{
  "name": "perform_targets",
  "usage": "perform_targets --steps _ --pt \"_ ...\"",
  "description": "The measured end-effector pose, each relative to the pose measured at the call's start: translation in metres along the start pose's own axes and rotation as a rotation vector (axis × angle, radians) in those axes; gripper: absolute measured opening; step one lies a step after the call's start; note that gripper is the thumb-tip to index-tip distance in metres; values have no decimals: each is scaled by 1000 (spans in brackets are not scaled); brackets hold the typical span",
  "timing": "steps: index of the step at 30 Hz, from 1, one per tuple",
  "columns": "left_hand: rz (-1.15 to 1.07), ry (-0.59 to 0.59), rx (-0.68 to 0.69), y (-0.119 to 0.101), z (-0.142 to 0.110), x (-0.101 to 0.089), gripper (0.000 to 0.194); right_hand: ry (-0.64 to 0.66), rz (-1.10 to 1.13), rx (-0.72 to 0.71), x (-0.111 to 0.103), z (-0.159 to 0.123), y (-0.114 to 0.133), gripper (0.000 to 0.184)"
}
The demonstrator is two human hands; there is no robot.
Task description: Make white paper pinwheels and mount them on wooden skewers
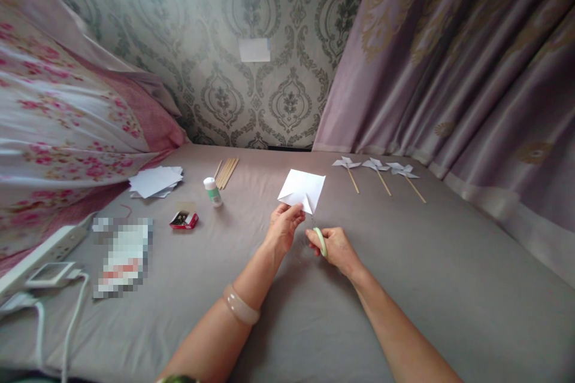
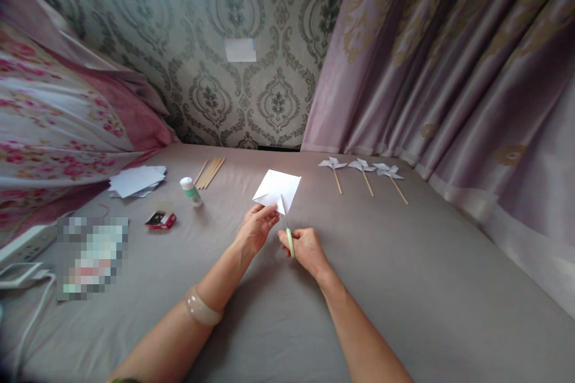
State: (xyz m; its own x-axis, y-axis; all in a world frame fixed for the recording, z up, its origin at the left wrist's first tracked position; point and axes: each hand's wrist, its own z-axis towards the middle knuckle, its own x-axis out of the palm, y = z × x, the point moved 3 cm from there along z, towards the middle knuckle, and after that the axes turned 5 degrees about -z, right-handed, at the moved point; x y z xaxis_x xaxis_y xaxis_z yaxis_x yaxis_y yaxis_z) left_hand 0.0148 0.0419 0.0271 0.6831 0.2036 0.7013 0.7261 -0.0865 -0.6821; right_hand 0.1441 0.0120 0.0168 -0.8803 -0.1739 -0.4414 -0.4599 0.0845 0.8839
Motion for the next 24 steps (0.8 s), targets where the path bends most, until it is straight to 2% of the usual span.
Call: perform_targets --steps 6,10,13,16,20,21,24 --pt "44 -5 16 1 4 -6 33 217 51 137 -1 -6 8 51" --pt "94 -11 27 0 9 -13 29 309 -155 137 -18 -19 1 50" --pt "160 -8 3 0 14 -18 25 295 -358 200 -46 -31 -13 48" --pt "257 8 -33 3 17 -21 19 94 -635 334 -89 -40 -30 51" --pt "396 56 -37 7 16 -22 11 -143 -970 279 -143 -43 -48 45" --pt "432 67 -29 8 16 -23 10 -140 -1007 301 -152 -44 -55 44" --pt "547 80 16 10 18 -25 7 4 -933 394 -170 -43 -72 37"
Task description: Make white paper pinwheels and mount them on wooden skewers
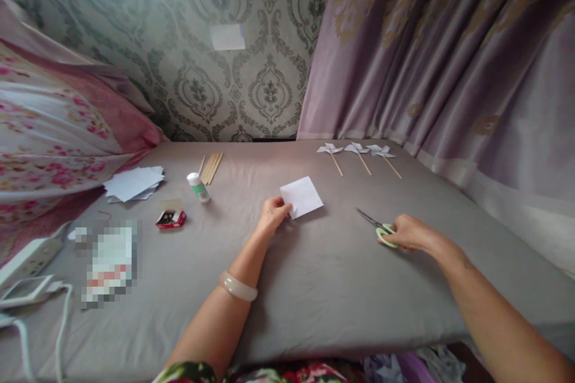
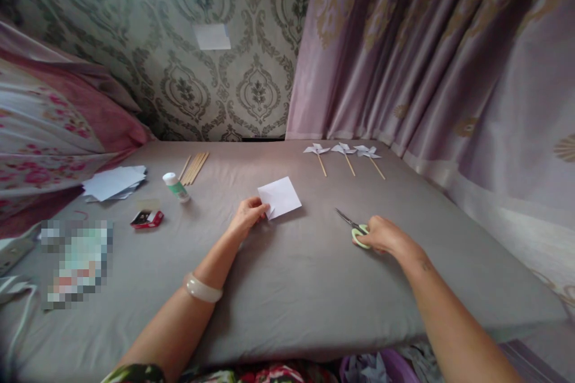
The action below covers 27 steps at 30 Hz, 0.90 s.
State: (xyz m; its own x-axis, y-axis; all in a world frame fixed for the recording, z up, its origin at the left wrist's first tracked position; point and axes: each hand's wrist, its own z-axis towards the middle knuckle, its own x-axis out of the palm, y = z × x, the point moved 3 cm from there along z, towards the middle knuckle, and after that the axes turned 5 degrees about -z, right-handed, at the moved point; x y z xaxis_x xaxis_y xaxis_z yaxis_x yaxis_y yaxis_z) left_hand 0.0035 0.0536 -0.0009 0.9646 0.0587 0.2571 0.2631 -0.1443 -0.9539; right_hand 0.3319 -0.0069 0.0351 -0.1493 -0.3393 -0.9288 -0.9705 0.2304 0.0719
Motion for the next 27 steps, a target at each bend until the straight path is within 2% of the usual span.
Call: perform_targets --steps 2,6,10,13,17,21,24,27 --pt "66 -24 35 3 3 -2 9 36 29 -1 0 3 -7 30" --pt "162 -128 119 4 11 -10 16 -127 -97 1 -4 4 -9 21" --pt "236 -265 194 -10 15 -28 23 -223 -156 -9 1 -1 -9 18" --pt "339 -358 290 -30 10 -53 26 -284 -145 -15 9 -7 -13 21" --pt "547 -528 419 -56 -10 -100 27 -443 -108 -50 24 -14 -24 31" --pt "698 -719 405 -70 -34 -143 30 -569 -114 -90 41 -17 -36 41" --pt "816 -874 385 -77 -42 -164 33 -593 -89 -90 48 -12 -44 45" --pt "896 -922 400 -85 -38 -173 36 -631 -1 -139 49 -5 -53 42"
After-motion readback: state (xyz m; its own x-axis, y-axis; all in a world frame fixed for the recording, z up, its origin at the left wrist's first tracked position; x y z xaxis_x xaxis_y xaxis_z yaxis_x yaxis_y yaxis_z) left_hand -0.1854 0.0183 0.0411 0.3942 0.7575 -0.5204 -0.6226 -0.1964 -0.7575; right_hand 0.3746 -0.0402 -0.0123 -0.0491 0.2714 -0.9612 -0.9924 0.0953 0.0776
